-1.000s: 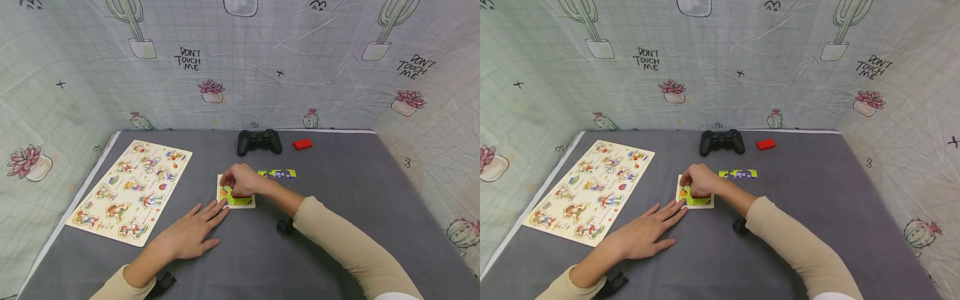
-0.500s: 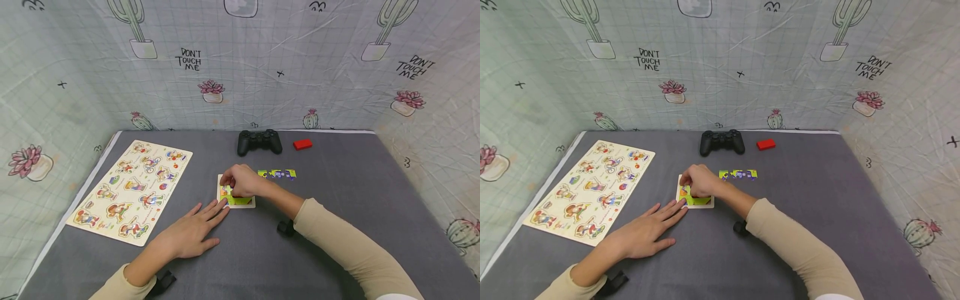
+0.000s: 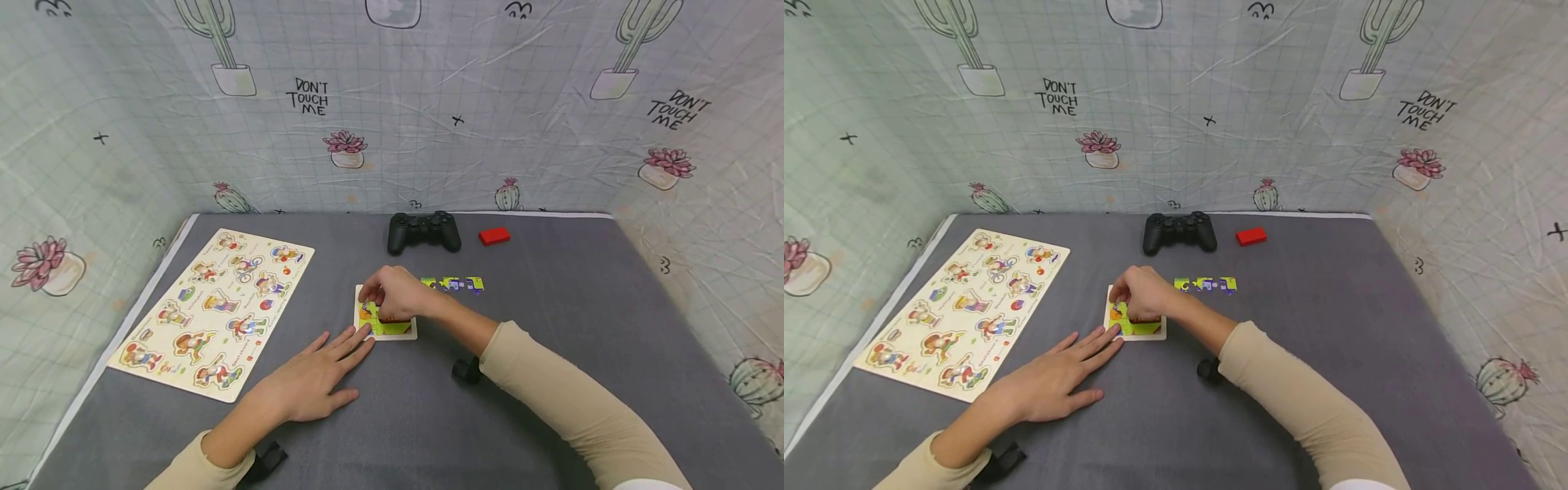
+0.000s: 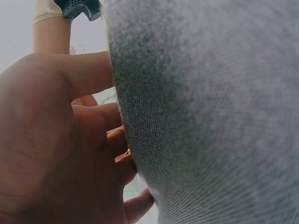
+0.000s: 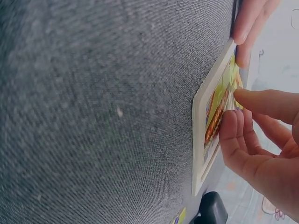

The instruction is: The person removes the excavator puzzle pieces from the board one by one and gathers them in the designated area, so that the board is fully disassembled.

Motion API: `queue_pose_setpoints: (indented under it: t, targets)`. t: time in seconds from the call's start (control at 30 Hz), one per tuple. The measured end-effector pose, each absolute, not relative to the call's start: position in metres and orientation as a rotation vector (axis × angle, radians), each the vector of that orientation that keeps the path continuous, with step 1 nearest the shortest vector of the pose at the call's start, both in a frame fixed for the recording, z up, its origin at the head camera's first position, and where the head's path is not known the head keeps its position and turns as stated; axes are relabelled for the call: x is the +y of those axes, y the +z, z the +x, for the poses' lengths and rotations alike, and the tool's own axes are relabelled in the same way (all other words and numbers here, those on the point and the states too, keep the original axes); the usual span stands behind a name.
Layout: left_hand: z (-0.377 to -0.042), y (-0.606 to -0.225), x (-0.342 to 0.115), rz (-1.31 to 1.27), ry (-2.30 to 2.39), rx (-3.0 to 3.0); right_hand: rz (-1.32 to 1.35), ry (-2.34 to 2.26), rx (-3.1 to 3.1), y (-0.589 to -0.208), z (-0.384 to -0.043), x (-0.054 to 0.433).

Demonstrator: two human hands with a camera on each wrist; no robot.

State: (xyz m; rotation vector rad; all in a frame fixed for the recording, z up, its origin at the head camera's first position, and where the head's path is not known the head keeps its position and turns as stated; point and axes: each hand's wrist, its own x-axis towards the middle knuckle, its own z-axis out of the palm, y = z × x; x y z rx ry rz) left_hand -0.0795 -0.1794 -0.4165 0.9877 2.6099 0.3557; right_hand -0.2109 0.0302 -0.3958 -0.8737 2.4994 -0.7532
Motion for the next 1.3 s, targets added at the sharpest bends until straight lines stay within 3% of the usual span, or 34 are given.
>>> queue_pose_setpoints:
  t: [1.3]
  targets:
    - [-0.079,-0.414,-0.179,0.985,0.352,2.612,-0.827,-0.880,2.508,-0.399,-0.213,0.041]
